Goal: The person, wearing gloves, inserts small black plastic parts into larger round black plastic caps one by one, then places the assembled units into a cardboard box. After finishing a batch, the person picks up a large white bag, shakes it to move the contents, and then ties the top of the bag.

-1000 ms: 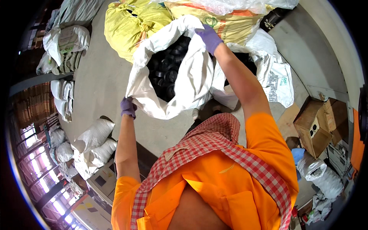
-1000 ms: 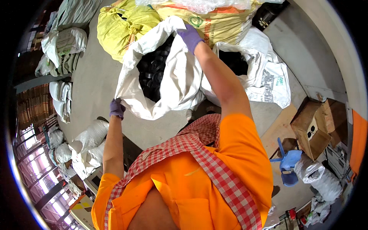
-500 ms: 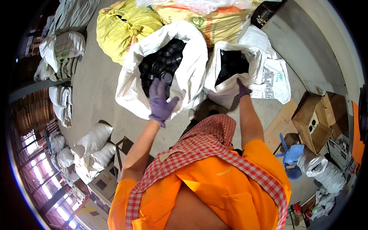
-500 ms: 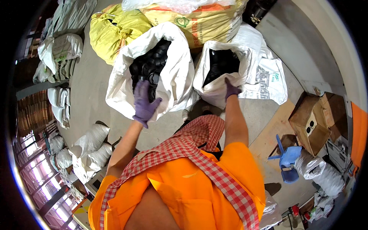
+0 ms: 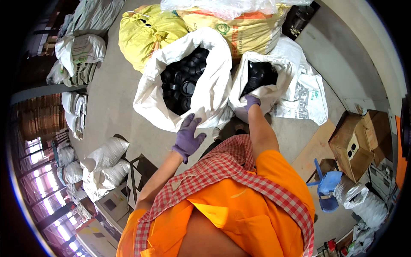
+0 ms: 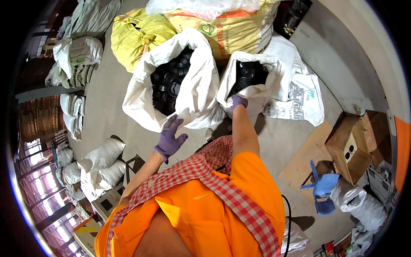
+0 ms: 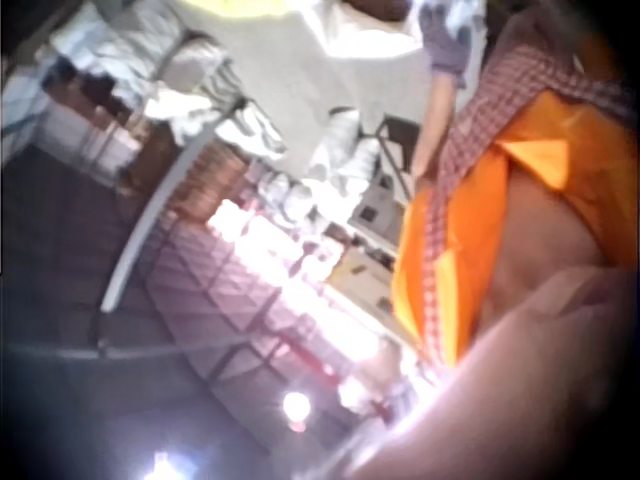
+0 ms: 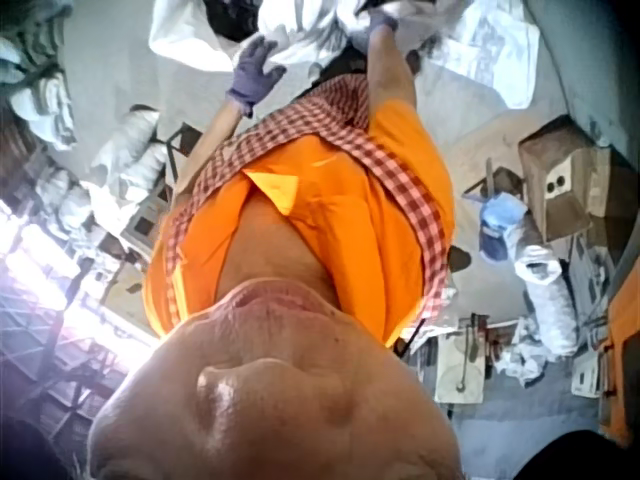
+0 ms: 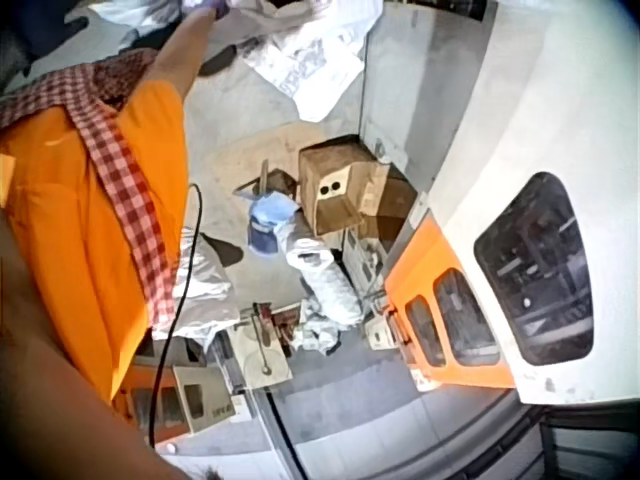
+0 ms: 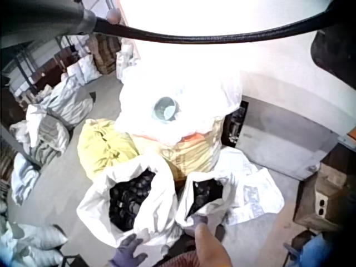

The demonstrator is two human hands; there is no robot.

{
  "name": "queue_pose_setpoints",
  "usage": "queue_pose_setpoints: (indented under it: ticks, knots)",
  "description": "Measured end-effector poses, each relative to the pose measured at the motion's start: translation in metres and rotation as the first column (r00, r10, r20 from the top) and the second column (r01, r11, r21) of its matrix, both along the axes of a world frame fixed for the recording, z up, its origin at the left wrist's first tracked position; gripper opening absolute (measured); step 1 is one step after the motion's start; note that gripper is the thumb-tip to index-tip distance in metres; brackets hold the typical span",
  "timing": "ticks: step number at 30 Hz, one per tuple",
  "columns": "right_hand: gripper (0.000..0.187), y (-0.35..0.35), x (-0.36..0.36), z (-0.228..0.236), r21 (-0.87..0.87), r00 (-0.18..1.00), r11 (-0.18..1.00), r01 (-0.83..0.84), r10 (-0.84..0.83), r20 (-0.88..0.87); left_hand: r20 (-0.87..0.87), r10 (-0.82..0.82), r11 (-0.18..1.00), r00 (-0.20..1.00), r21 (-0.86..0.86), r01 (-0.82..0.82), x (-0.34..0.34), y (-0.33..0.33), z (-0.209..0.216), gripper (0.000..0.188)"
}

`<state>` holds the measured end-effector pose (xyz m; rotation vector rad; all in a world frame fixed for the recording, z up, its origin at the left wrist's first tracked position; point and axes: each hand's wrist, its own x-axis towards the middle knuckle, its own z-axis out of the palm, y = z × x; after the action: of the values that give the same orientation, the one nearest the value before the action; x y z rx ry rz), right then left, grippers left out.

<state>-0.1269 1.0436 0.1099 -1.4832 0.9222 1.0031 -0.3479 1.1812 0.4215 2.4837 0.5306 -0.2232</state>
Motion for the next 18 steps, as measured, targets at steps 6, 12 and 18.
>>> queue_pose_setpoints:
  ticks: [6,12,18]
  knots:
    - [0.019,-0.066,-0.034,0.079,-0.633,0.018,0.514,-0.578,0.784,0.62,-0.153,0.015,0.982,0.988,-0.184,-0.043,-0.046,-0.005,0.002,0.043]
    - [0.011,-0.121,-0.041,0.139,-0.564,-0.194,0.669,-0.484,0.546,0.815,-0.144,-0.115,0.974,0.983,-0.209,0.083,-0.061,-0.012,-0.012,0.042]
    - [0.013,-0.148,-0.025,0.28,-0.274,0.187,0.827,-0.491,0.408,0.894,0.239,-0.012,0.997,0.971,-0.074,0.031,-0.036,0.005,-0.013,0.035]
